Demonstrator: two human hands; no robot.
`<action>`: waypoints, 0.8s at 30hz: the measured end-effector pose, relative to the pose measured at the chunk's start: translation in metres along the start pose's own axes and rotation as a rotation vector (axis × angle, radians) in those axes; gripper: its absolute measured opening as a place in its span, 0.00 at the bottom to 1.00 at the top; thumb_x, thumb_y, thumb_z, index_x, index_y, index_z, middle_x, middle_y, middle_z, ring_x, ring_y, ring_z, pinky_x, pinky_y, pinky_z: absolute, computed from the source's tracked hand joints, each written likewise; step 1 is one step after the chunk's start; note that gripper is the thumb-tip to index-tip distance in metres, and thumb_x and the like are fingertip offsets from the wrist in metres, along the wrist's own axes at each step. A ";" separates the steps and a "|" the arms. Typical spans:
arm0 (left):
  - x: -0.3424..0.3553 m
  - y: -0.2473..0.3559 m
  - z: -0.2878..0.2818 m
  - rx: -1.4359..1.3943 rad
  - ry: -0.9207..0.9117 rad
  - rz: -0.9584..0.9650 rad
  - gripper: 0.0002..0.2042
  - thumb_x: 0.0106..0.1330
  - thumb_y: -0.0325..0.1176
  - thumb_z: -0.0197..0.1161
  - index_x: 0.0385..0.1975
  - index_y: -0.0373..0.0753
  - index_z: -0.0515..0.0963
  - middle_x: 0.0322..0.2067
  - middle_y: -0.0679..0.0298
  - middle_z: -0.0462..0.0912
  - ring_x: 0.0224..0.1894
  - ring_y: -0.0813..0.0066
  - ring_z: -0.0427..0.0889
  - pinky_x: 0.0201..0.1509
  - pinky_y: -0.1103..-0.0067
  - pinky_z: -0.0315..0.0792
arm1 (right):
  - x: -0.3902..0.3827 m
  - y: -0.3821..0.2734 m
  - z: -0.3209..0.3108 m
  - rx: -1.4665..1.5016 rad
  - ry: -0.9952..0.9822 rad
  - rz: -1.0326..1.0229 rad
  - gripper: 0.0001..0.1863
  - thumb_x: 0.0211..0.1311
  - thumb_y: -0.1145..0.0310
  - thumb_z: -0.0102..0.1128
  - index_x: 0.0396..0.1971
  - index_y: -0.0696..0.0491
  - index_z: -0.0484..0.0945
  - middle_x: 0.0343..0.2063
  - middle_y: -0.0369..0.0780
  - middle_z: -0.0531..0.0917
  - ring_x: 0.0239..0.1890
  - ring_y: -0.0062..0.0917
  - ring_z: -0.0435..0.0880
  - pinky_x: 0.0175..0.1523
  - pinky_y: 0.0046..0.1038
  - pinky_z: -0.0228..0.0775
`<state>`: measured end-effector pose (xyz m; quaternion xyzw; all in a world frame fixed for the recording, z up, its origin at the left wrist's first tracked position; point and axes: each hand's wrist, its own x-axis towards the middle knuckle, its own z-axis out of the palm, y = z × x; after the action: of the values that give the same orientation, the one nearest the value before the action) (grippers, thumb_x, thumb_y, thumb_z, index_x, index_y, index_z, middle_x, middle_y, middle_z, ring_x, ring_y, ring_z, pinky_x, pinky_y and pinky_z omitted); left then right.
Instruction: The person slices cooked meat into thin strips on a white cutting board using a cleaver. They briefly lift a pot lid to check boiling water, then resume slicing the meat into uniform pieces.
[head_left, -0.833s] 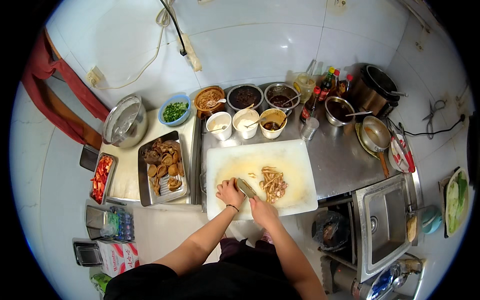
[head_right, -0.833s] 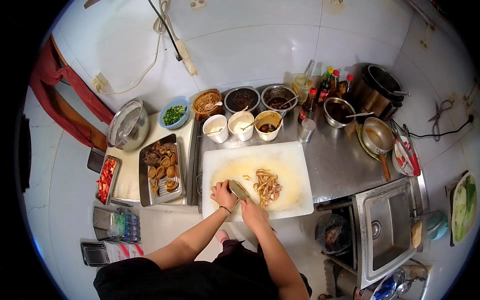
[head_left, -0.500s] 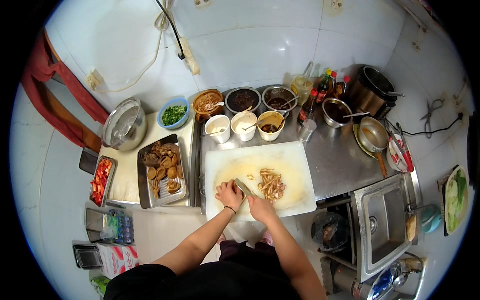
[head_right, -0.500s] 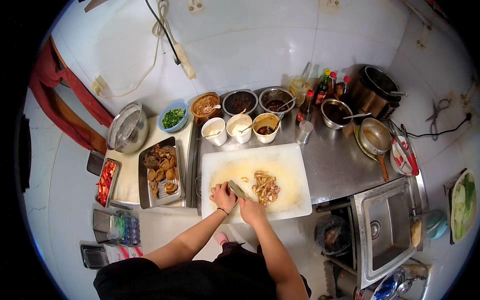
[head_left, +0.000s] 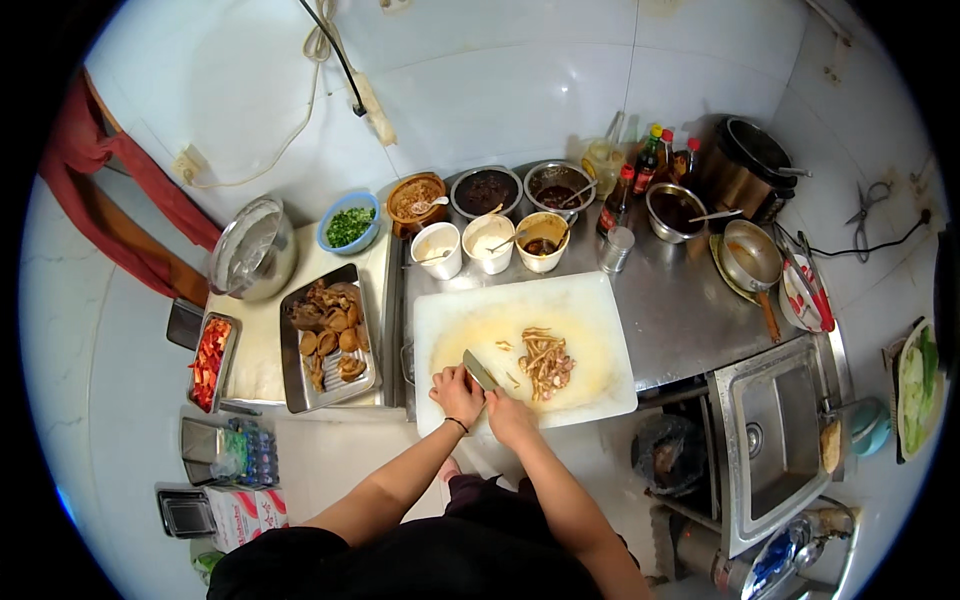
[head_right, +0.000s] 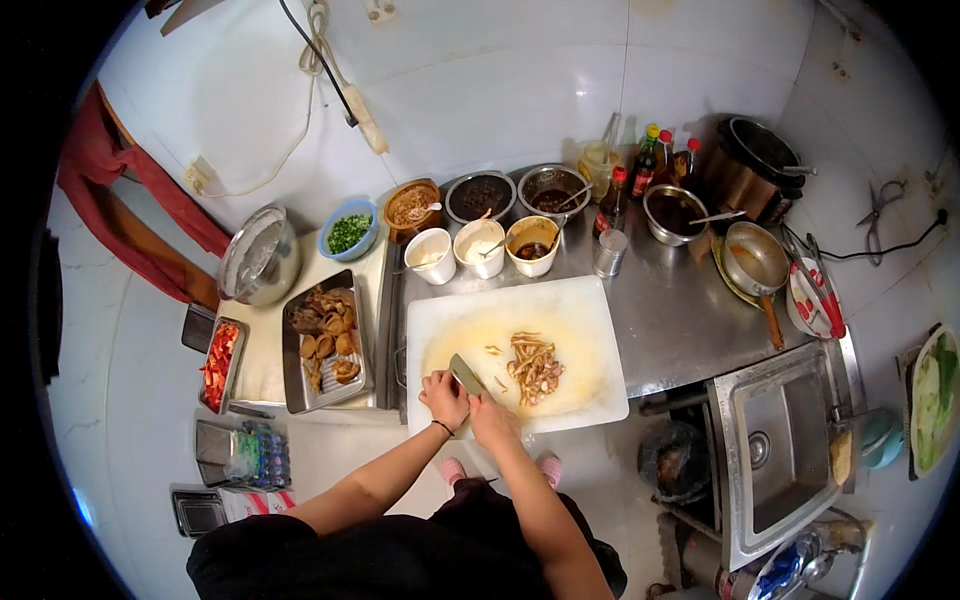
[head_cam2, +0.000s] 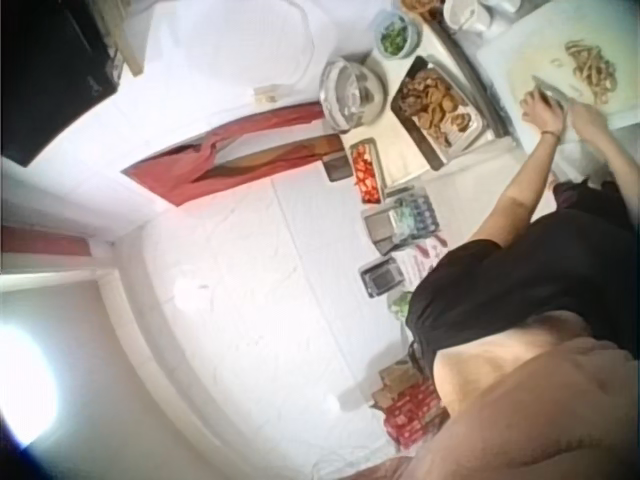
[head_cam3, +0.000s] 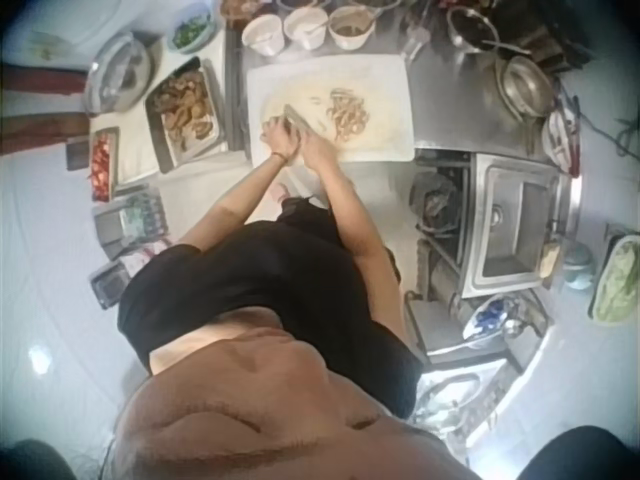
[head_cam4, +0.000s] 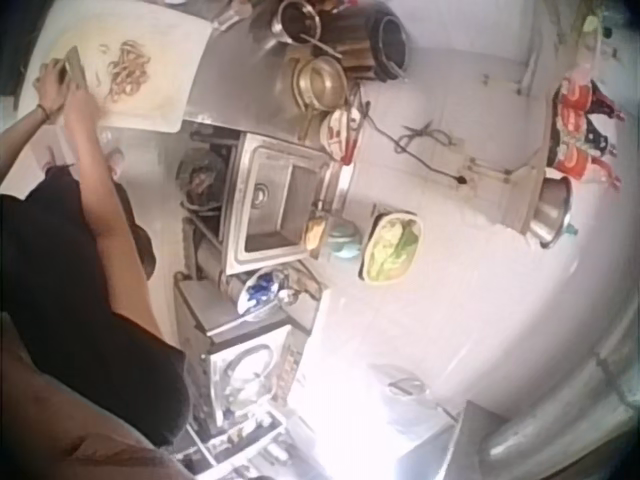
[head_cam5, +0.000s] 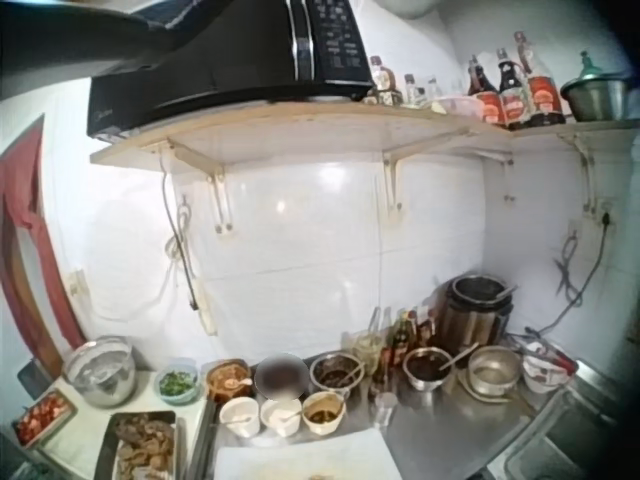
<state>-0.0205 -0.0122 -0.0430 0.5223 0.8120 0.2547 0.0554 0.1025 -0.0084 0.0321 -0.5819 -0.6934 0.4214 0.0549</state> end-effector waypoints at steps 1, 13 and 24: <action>0.000 0.000 -0.002 0.015 -0.003 0.006 0.18 0.47 0.32 0.59 0.42 0.45 0.75 0.37 0.64 0.72 0.45 0.63 0.64 0.45 0.66 0.53 | -0.003 0.001 -0.001 0.008 0.006 0.005 0.22 0.66 0.55 0.31 0.44 0.54 0.70 0.32 0.52 0.79 0.37 0.47 0.77 0.44 0.44 0.66; -0.005 0.025 -0.001 0.077 0.042 -0.293 0.16 0.51 0.38 0.60 0.43 0.54 0.75 0.39 0.65 0.69 0.46 0.62 0.62 0.46 0.64 0.55 | -0.036 0.023 -0.020 0.002 0.026 0.042 0.21 0.65 0.53 0.31 0.46 0.51 0.68 0.33 0.50 0.79 0.38 0.46 0.77 0.44 0.44 0.67; -0.007 0.016 0.003 -0.010 0.063 -0.243 0.15 0.52 0.31 0.55 0.42 0.51 0.73 0.40 0.66 0.70 0.47 0.62 0.62 0.48 0.67 0.54 | -0.046 0.009 -0.010 -0.098 -0.019 -0.010 0.19 0.65 0.53 0.33 0.47 0.48 0.66 0.29 0.51 0.80 0.35 0.47 0.78 0.40 0.45 0.67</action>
<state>-0.0027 -0.0124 -0.0388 0.4117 0.8693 0.2664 0.0628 0.1295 -0.0422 0.0517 -0.5763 -0.7167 0.3921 0.0219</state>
